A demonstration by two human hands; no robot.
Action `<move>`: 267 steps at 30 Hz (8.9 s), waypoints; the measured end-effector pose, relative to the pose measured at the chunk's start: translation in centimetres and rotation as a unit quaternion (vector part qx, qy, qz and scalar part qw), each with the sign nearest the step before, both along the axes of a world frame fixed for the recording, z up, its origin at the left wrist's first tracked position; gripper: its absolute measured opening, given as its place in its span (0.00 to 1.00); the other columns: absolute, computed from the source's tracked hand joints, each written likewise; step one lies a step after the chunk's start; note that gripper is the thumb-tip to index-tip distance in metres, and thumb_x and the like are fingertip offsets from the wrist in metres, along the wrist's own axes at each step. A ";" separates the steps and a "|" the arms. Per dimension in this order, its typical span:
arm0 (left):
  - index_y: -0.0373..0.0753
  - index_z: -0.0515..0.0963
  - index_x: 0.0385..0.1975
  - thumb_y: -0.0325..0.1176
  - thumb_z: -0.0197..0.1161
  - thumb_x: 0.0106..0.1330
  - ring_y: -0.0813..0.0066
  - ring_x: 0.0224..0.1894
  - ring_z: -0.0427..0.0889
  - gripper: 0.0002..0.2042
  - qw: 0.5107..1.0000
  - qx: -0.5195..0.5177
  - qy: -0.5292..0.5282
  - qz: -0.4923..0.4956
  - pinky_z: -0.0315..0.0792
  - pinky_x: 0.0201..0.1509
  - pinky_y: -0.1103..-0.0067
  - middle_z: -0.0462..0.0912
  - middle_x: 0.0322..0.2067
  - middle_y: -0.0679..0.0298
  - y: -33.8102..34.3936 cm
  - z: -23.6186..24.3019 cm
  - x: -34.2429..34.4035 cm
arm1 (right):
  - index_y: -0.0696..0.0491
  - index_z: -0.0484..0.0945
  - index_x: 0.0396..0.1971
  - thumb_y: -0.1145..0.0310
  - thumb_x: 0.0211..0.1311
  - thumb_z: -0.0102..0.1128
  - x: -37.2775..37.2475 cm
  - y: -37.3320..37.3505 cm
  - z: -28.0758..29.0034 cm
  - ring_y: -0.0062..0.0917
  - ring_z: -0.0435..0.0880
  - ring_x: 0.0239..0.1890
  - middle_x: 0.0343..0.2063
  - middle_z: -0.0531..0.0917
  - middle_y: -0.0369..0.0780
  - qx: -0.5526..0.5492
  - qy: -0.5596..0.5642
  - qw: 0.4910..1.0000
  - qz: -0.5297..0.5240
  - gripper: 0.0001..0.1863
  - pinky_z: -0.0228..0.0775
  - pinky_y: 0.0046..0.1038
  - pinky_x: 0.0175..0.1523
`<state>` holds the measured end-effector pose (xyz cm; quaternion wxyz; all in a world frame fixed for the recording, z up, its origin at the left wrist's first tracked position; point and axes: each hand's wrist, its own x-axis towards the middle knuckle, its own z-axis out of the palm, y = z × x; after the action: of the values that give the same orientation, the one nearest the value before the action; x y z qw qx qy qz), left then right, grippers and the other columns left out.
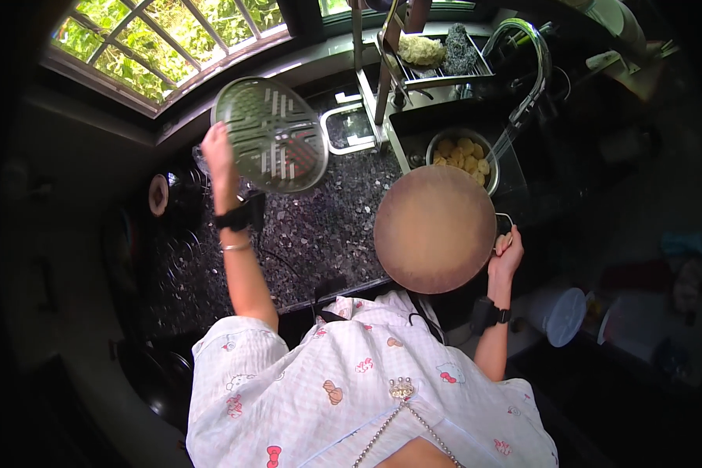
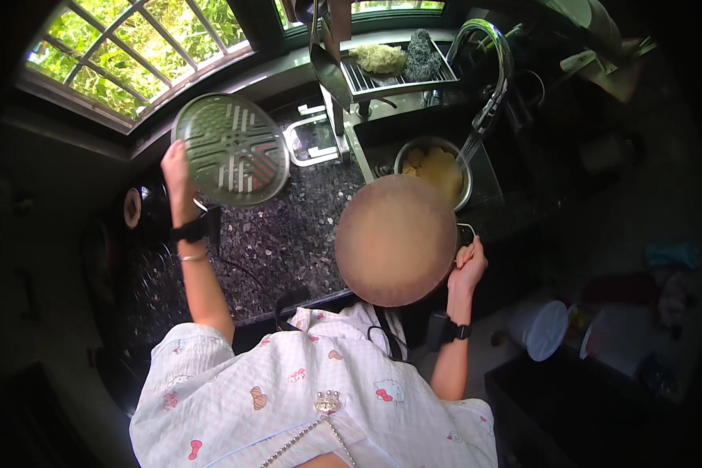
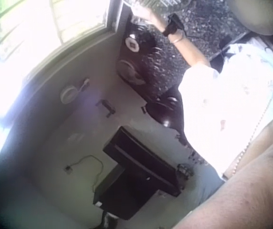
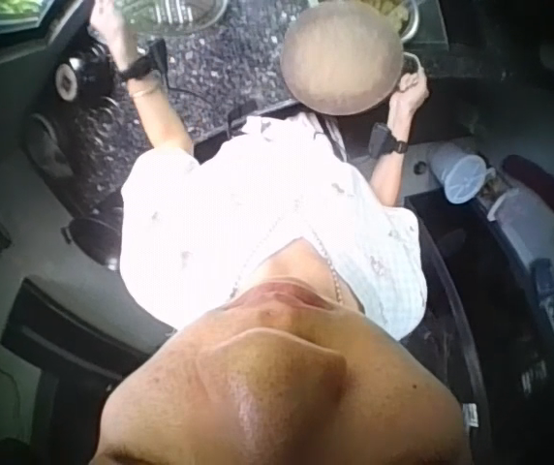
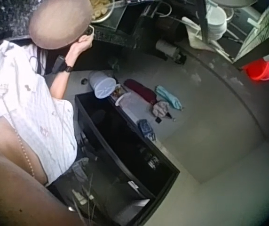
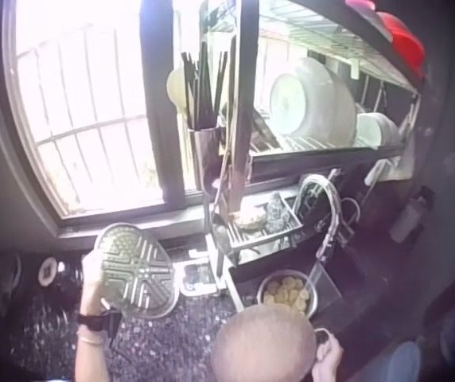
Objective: Cutting pieces of tofu on a wooden cutting board with a large cleaver.
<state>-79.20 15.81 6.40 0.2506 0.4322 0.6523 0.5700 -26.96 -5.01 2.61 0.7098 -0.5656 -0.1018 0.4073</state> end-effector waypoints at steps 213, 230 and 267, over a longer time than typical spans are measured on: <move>0.50 0.67 0.20 0.46 0.46 0.67 0.77 0.25 0.74 0.14 0.817 -0.429 -0.373 0.100 0.61 0.32 0.70 0.68 0.16 0.75 -8.7 -18.6 46.0 | 0.54 0.72 0.36 0.60 0.60 0.51 21.0 37.0 -20.6 0.31 0.78 0.29 0.26 0.77 0.38 -0.401 0.075 0.598 0.689 0.13 0.74 0.44 0.40; 0.41 0.76 0.39 0.43 0.52 0.67 0.82 0.33 0.78 0.13 0.873 -0.339 -0.349 0.031 0.67 0.35 0.86 0.82 0.32 0.69 -14.4 -16.2 49.5 | 0.36 0.67 0.58 0.73 0.54 0.55 13.0 27.9 -27.9 0.51 0.68 0.56 0.67 0.46 0.47 -0.204 -0.651 0.268 0.680 0.29 0.64 0.48 0.54; 0.31 0.77 0.40 0.33 0.62 0.57 0.72 0.32 0.81 0.14 0.964 -0.157 0.072 -0.202 0.74 0.38 0.78 0.82 0.31 0.57 -1.1 -5.0 45.4 | 0.56 0.76 0.30 0.70 0.44 0.65 17.6 34.7 -12.1 0.19 0.77 0.23 0.21 0.79 0.36 0.024 -0.422 0.673 0.607 0.12 0.72 0.24 0.28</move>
<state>-33.79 14.72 1.36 0.3778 0.5499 0.6493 0.3651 -9.39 29.64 -9.45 0.2010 -0.4738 -0.7210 0.4639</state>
